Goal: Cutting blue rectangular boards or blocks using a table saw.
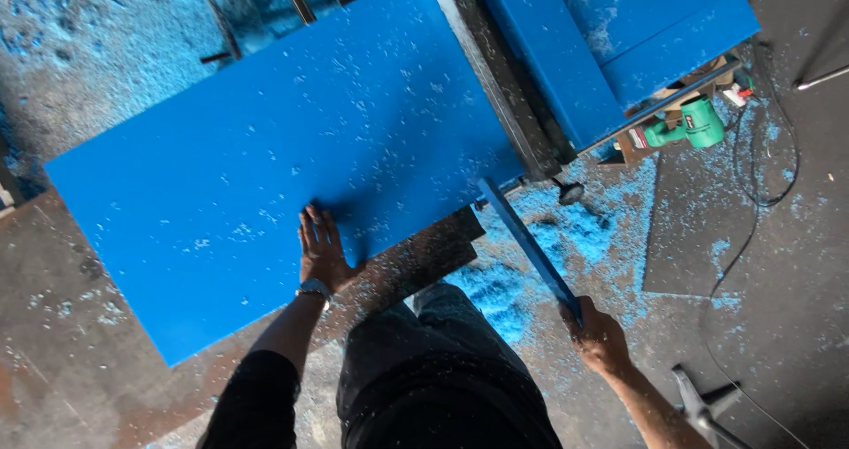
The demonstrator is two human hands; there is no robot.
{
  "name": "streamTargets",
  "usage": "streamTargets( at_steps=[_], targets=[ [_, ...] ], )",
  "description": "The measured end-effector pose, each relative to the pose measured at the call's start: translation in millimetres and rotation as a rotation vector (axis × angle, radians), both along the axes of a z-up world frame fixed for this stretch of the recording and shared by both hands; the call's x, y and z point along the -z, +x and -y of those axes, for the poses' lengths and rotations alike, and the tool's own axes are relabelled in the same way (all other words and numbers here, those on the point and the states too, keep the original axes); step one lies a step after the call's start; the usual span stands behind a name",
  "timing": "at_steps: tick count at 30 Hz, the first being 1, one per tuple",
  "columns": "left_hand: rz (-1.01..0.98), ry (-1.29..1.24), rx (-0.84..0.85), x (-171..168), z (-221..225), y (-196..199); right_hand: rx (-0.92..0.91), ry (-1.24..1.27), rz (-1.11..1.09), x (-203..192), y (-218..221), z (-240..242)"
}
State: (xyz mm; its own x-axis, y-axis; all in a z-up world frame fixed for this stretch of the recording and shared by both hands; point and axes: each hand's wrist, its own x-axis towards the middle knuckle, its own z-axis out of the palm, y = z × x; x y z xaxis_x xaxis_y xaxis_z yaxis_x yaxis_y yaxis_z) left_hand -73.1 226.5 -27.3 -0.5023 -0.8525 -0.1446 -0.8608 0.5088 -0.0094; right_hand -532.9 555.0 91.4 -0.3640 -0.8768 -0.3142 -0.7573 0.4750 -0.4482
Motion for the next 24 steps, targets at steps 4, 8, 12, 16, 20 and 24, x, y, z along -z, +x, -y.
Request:
streamTargets(
  at_steps=[4, 8, 12, 16, 20, 24],
  targets=[
    [0.026, -0.006, -0.027, -6, 1, -5, -0.054, 0.001, -0.331, -13, -6, -12],
    [-0.056, 0.026, -0.043, -4, -1, -5, -0.027, 0.159, -0.367, -16, -12, -4],
    [-0.037, -0.006, -0.028, -7, -1, -4, -0.044, 0.118, -0.379, -22, -20, -1],
    [-0.063, -0.015, -0.05, -11, 0, -7, -0.038, 0.197, -0.392, -30, -24, 6],
    [-0.077, -0.03, -0.047, -14, -1, -7, -0.059, 0.165, -0.364, -30, -26, 6],
    [-0.043, -0.005, -0.046, -11, 1, -7, -0.032, 0.224, -0.326, -31, -26, 8]
  ],
)
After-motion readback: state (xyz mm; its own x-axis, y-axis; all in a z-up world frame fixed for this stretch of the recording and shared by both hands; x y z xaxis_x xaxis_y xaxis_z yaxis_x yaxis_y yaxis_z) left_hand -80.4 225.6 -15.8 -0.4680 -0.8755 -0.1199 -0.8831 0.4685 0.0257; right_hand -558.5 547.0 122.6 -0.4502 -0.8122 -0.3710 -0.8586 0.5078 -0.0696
